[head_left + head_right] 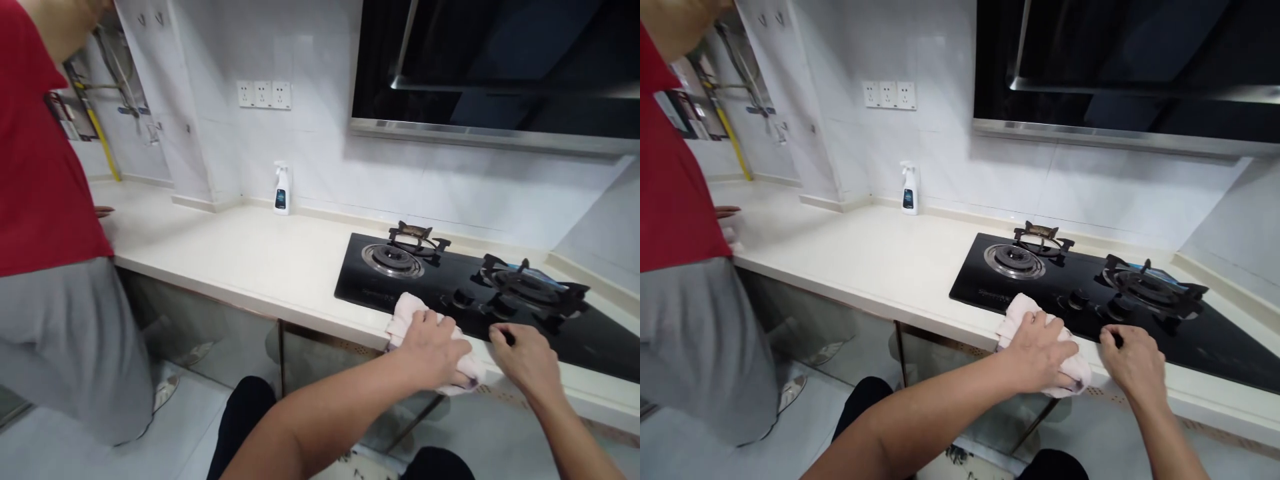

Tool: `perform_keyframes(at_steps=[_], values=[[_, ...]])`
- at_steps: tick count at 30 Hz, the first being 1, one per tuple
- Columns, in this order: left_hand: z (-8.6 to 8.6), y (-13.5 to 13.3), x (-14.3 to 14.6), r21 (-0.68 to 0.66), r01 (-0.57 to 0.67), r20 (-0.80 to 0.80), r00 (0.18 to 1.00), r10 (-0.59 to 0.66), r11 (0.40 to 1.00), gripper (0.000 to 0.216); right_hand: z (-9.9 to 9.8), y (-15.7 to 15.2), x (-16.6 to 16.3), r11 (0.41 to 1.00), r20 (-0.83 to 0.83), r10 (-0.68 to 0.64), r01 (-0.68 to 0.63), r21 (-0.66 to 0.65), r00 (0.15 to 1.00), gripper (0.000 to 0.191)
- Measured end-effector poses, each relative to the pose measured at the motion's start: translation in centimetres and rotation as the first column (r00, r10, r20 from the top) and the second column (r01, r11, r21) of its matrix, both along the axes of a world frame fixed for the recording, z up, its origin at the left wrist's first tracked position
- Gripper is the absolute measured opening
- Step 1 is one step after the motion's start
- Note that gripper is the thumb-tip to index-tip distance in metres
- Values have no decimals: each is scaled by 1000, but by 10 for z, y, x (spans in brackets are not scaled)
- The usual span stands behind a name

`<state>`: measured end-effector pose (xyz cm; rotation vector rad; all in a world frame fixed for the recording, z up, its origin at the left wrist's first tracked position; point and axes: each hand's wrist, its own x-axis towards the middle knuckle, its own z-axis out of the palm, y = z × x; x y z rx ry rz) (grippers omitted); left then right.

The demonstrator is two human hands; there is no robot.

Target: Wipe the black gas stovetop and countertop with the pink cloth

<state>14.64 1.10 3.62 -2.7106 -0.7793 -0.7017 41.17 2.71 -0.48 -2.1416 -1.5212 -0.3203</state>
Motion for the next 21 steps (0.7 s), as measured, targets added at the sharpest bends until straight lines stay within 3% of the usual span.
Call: perform_keyframes(at_steps=[4, 11, 16, 21], values=[[1, 9, -30, -113, -51, 34, 998, 55, 992, 56, 2, -1, 8, 1000, -54, -6, 5, -23, 999, 51], [1, 21, -168, -132, -272, 94, 954, 286, 953, 68, 9, -6, 2, 992, -74, -54, 45, -117, 996, 61], [6, 33, -256, -165, -486, -64, 873, 483, 858, 77, 11, -7, -4, 990, -53, -57, 49, -129, 997, 64], [21, 45, -305, -205, -618, -152, 786, 599, 759, 58, 13, -7, -8, 988, -77, -61, 49, -149, 995, 65]])
